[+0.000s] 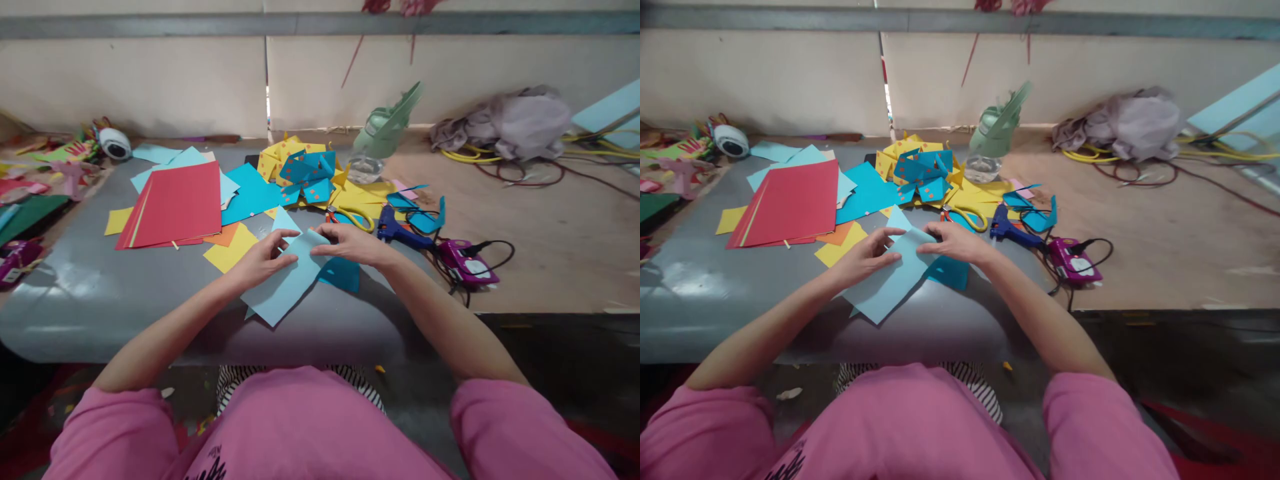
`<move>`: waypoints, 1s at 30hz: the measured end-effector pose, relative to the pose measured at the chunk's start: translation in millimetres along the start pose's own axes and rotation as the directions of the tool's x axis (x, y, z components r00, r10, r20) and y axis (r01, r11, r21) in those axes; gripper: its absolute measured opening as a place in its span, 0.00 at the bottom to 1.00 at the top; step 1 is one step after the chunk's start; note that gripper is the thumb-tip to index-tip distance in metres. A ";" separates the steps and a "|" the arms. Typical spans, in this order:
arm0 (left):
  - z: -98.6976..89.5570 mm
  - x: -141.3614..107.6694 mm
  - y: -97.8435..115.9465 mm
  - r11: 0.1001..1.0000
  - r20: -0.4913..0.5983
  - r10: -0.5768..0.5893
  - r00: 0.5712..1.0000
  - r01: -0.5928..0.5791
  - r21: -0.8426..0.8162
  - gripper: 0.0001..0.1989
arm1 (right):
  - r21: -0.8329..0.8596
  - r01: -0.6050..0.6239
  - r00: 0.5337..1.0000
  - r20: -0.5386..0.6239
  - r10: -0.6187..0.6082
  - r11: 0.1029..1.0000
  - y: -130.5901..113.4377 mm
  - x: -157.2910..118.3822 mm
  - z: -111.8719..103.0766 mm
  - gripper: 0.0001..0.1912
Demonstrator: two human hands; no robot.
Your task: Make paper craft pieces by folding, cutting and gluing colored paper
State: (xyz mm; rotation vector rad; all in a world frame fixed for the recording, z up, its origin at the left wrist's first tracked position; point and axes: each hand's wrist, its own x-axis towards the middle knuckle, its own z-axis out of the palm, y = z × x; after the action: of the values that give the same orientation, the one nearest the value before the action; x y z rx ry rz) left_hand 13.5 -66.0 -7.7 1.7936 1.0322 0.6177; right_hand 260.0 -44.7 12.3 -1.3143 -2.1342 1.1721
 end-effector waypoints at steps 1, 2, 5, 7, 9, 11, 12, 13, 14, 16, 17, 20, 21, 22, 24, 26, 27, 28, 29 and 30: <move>-1.2 1.5 -1.1 1.000 -0.006 -0.003 1.000 0.003 0.021 0.25 | 0.031 -0.006 1.000 -0.011 0.006 1.000 4.2 0.8 -2.9 0.22; -3.6 2.8 -2.9 0.997 -0.031 -0.003 1.000 0.005 0.072 0.24 | 0.049 -0.015 0.997 -0.073 0.018 0.999 10.1 1.8 -7.8 0.22; -14.0 6.5 -11.9 0.944 -0.162 -0.012 0.987 0.065 0.324 0.21 | 0.055 -0.086 0.906 -0.411 0.100 0.995 33.3 5.6 -29.1 0.21; -18.6 9.6 -17.8 0.878 -0.211 -0.027 0.977 0.125 0.463 0.20 | 0.001 -0.187 0.815 -0.558 0.156 0.982 47.7 8.0 -41.9 0.20; -19.2 13.6 -20.5 0.809 -0.216 -0.036 0.976 0.156 0.567 0.21 | -0.083 -0.264 0.744 -0.651 0.148 0.961 55.8 9.1 -47.7 0.24; -17.3 18.5 -19.0 0.743 -0.202 -0.037 0.979 0.162 0.649 0.27 | -0.241 -0.267 0.692 -0.722 0.012 0.933 55.9 7.8 -45.0 0.30; -16.6 21.3 -17.2 0.720 -0.192 -0.048 0.980 0.167 0.673 0.29 | -0.339 -0.246 0.676 -0.731 -0.091 0.908 53.2 6.3 -40.8 0.32; -16.5 24.3 -15.2 0.710 -0.182 -0.071 0.981 0.178 0.681 0.29 | -0.437 -0.213 0.673 -0.714 -0.193 0.874 49.4 4.4 -35.2 0.34; -17.1 27.4 -13.4 0.712 -0.168 -0.105 0.980 0.192 0.675 0.28 | -0.518 -0.168 0.688 -0.671 -0.276 0.839 44.9 2.3 -28.6 0.34; -20.4 33.5 -11.3 0.735 -0.137 -0.190 0.972 0.233 0.637 0.22 | -0.598 -0.044 0.770 -0.530 -0.354 0.800 36.3 -1.6 -13.8 0.33; -22.6 36.3 -11.4 0.748 -0.125 -0.228 0.966 0.256 0.612 0.19 | -0.601 0.017 0.810 -0.461 -0.364 0.799 32.9 -3.2 -6.1 0.32; -27.3 41.9 -14.7 0.781 -0.110 -0.266 0.958 0.281 0.558 0.13 | -0.552 0.088 0.865 -0.371 -0.338 0.829 28.0 -5.4 14.6 0.27; -27.7 42.5 -16.1 0.790 -0.110 -0.258 0.960 0.275 0.548 0.11 | -0.537 0.086 0.874 -0.363 -0.322 0.839 27.8 -5.5 20.2 0.26; -27.5 42.7 -17.4 0.797 -0.111 -0.246 0.963 0.266 0.542 0.09 | -0.529 0.084 0.885 -0.350 -0.307 0.844 28.0 -5.3 24.9 0.26; -25.5 42.2 -18.9 0.803 -0.122 -0.217 0.969 0.248 0.541 0.08 | -0.533 0.088 0.910 -0.300 -0.285 0.841 28.9 -4.4 32.1 0.23; -22.6 41.5 -18.7 0.809 -0.142 -0.177 0.974 0.226 0.542 0.08 | -0.550 0.093 0.930 -0.250 -0.270 0.830 30.1 -3.3 37.0 0.21; -21.3 41.3 -18.1 0.813 -0.149 -0.158 0.976 0.214 0.542 0.10 | -0.552 0.094 0.936 -0.236 -0.263 0.828 30.8 -2.9 39.0 0.21; -20.4 41.2 -17.2 0.819 -0.143 -0.148 0.979 0.202 0.537 0.11 | -0.550 0.094 0.938 -0.232 -0.259 0.830 31.5 -2.6 40.7 0.20; -20.1 41.1 -16.1 0.828 -0.125 -0.147 0.981 0.192 0.528 0.12 | -0.543 0.093 0.936 -0.237 -0.258 0.835 32.3 -2.5 42.2 0.20; -20.6 40.8 -14.8 0.837 -0.098 -0.155 0.983 0.184 0.515 0.13 | -0.529 0.094 0.934 -0.246 -0.259 0.843 33.2 -2.7 43.5 0.20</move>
State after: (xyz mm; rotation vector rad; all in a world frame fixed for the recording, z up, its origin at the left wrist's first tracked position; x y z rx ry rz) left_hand 13.2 -18.3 -13.4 2.1238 1.4851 0.2835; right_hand 250.4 -59.6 -39.5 -1.3497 -2.3418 0.2897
